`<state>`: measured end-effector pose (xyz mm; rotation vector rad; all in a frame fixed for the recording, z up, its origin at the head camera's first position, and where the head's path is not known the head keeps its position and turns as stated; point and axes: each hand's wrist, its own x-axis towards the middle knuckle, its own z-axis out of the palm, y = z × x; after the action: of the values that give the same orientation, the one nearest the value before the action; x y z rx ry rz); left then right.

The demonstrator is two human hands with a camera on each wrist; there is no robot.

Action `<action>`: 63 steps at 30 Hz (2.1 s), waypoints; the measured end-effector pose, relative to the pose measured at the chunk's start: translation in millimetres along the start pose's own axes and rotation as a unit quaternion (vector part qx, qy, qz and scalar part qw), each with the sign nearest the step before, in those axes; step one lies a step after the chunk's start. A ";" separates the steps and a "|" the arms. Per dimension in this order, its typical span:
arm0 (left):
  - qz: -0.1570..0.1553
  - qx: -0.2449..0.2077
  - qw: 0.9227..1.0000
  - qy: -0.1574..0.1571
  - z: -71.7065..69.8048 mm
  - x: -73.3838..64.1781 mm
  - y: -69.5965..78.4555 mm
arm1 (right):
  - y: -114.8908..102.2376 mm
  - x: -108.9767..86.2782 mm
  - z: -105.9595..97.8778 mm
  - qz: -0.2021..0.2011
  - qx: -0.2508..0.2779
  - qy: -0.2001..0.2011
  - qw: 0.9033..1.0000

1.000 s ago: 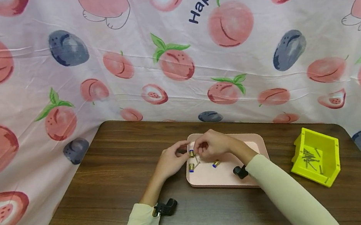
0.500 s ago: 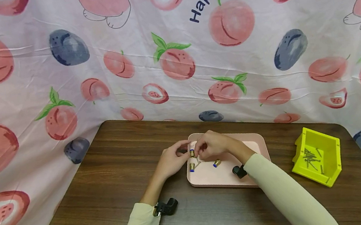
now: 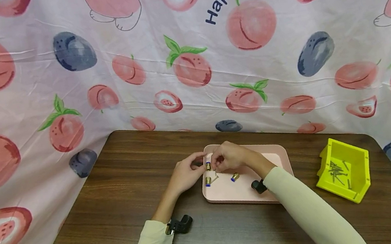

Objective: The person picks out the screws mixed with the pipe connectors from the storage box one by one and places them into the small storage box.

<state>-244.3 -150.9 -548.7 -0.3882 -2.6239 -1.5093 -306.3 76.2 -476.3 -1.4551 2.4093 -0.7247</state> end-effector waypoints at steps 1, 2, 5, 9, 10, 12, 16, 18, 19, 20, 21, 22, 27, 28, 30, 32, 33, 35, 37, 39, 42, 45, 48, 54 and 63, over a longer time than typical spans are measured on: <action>0.006 -0.003 1.000 0.001 -3.3 -3.2 9.1 | -0.1 -0.3 -0.1 0.001 -0.004 0.002 1.000; 0.019 -0.001 1.000 0.001 -5.4 -4.9 12.3 | -0.2 -0.5 -0.2 0.002 -0.008 0.003 1.000; 0.025 0.000 1.000 0.001 -10.1 -9.3 24.0 | -0.2 -1.4 -0.2 0.013 -0.015 0.004 1.000; 0.000 -0.002 1.000 -0.003 -10.9 -11.8 32.5 | -0.6 -3.0 -0.9 0.033 -0.027 0.002 0.999; -0.013 -0.006 1.000 -0.005 -11.5 -13.0 37.5 | -0.7 -3.4 -1.1 0.040 -0.030 0.001 0.999; -0.019 -0.009 1.000 -0.007 -11.4 -13.0 37.7 | -0.5 -4.0 -1.4 0.049 -0.039 -0.001 0.998; 0.000 -0.003 1.000 -0.001 -10.1 -11.9 33.6 | 0.7 -4.9 -1.2 0.066 -0.052 -0.011 0.996; 0.014 0.002 1.000 0.003 -8.6 -10.3 28.6 | 1.5 -5.5 -0.9 0.069 -0.056 -0.016 0.996; 0.016 0.002 1.000 0.004 -8.8 -10.4 28.7 | 1.9 -5.9 -0.8 0.069 -0.056 -0.020 0.996; 0.016 0.001 1.000 0.004 -8.7 -10.4 28.3 | 2.3 -6.3 -0.6 0.067 -0.056 -0.022 0.996; 0.015 -0.001 1.000 0.003 -8.6 -10.2 27.6 | 2.6 -6.8 -0.5 0.066 -0.056 -0.023 0.996; 0.015 -0.002 1.000 0.003 -8.4 -9.9 26.6 | 3.0 -7.2 -0.4 0.063 -0.056 -0.024 0.996; 0.003 -0.001 1.000 0.006 -3.8 -5.4 12.7 | 5.6 -10.7 -0.3 0.048 -0.051 -0.005 0.998; 0.002 0.002 1.000 0.007 -2.0 -3.6 7.5 | 6.3 -11.5 -0.3 0.045 -0.050 0.001 0.998; 0.001 0.005 1.000 0.008 1.5 -0.1 -2.8 | 7.7 -13.0 -0.2 0.039 -0.046 0.012 0.998; 0.007 0.000 1.000 0.006 2.7 1.5 -7.3 | 9.0 -14.6 -0.3 0.034 -0.040 0.020 0.998; 0.005 -0.001 1.000 0.004 2.1 1.0 -6.3 | 9.5 -15.4 -0.6 0.032 -0.037 0.023 0.999; 0.020 -0.002 1.000 0.004 1.7 1.0 -6.7 | 9.5 -18.0 -1.5 0.032 -0.026 0.031 0.999; 0.030 -0.001 1.000 0.004 0.6 -0.1 -4.0 | 9.4 -20.5 -3.0 0.029 -0.017 0.038 0.999; 0.031 0.002 0.999 0.006 0.3 -0.2 -2.7 | 9.1 -23.0 -4.8 0.027 -0.010 0.047 0.998; 0.022 0.010 1.000 0.009 2.5 1.2 -5.2 | 8.5 -26.2 -7.5 0.027 -0.004 0.056 0.998; 0.002 0.017 1.000 0.010 5.1 4.0 -9.3 | 7.1 -29.5 -10.4 0.033 -0.001 0.058 0.998; -0.006 0.023 1.000 0.011 6.7 5.3 -11.3 | 4.7 -33.6 -13.8 0.037 -0.002 0.059 0.998; 0.004 0.010 1.000 0.008 5.6 5.4 -10.8 | 6.2 -44.1 -19.6 0.033 -0.006 0.069 0.997; -0.028 0.025 0.999 -0.006 7.2 9.8 -18.2 | 14.8 -64.1 -26.6 0.042 -0.009 0.080 0.996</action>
<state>-258.2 -151.7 -565.6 -0.3239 -2.6977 -1.4590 -298.6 145.8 -464.8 -1.3388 2.5856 -0.8305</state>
